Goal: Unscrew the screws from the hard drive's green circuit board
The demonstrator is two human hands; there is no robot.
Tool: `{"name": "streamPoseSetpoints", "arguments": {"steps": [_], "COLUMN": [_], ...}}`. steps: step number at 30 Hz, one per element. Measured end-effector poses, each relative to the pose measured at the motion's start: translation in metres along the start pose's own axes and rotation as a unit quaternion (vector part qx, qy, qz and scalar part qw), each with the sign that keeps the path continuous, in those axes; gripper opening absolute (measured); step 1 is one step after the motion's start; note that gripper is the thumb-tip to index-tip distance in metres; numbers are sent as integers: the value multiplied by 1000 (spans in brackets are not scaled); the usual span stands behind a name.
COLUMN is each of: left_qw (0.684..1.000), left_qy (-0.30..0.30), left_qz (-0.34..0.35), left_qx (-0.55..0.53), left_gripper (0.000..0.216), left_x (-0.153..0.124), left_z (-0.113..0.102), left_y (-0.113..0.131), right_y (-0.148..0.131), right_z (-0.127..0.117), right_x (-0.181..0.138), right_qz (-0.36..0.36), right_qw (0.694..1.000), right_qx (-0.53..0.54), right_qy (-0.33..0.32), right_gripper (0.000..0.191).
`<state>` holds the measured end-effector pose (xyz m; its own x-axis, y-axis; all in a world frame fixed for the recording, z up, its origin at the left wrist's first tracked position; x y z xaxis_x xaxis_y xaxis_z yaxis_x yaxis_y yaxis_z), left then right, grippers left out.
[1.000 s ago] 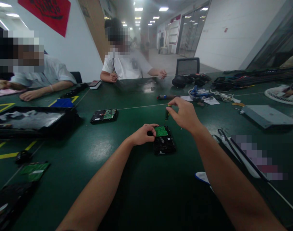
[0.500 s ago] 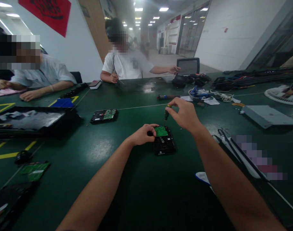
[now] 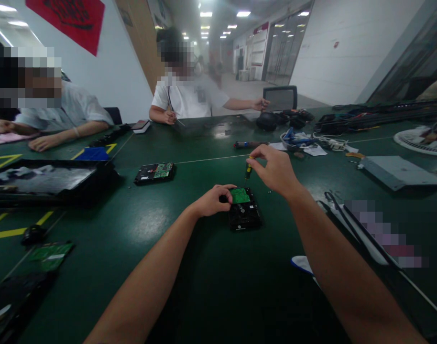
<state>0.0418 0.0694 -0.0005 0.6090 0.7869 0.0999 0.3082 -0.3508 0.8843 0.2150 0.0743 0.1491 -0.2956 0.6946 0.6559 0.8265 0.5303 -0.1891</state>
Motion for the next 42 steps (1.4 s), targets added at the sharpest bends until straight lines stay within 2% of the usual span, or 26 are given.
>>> {"name": "streamPoseSetpoints", "arguments": {"steps": [4, 11, 19, 25, 33, 39, 42], "left_qw": [1000, 1000, 1000, 1000, 1000, 1000, 1000], "left_qy": [5, 1, 0, 0, 4, 0, 0], "left_qz": [-2, -6, 3, -3, -4, -8, -4], "left_qx": [-4, -10, 3, 4, -6, -3, 0], "left_gripper": [15, 14, 12, 13, 14, 14, 14], "left_x": [0, 0, -1, -1, 0, -1, -1], "left_z": [0, 0, 0, 0, 0, 0, 0], "left_y": [0, 5, 7, 6, 5, 4, 4], "right_y": [-3, 1, -3, 4, -1, 5, 2], "right_z": [0, 0, 0, 2, 2, 2, 1], "right_x": [0, 0, 0, 0, 0, -1, 0], "right_qz": [-20, 6, -14, 17, -14, 14, 3], "right_qw": [1000, 1000, 1000, 1000, 1000, 1000, 1000], "right_qx": [-9, -8, -2, 2, -4, 0, 3], "right_qy": [-2, -2, -12, -8, -11, -8, -12], "right_gripper": [8, 3, 6, 6, 6, 5, 5]}}
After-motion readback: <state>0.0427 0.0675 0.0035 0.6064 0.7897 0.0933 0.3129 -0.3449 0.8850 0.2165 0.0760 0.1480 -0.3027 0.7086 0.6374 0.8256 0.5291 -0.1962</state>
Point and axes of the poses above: each hand's wrist, its own x-axis towards the middle knuckle, its own z-axis out of the palm, y = z × x, the point moved 8 cm from there along x, towards the middle knuckle, and after that the axes turned 14 degrees about -x, right-handed, at the moved point
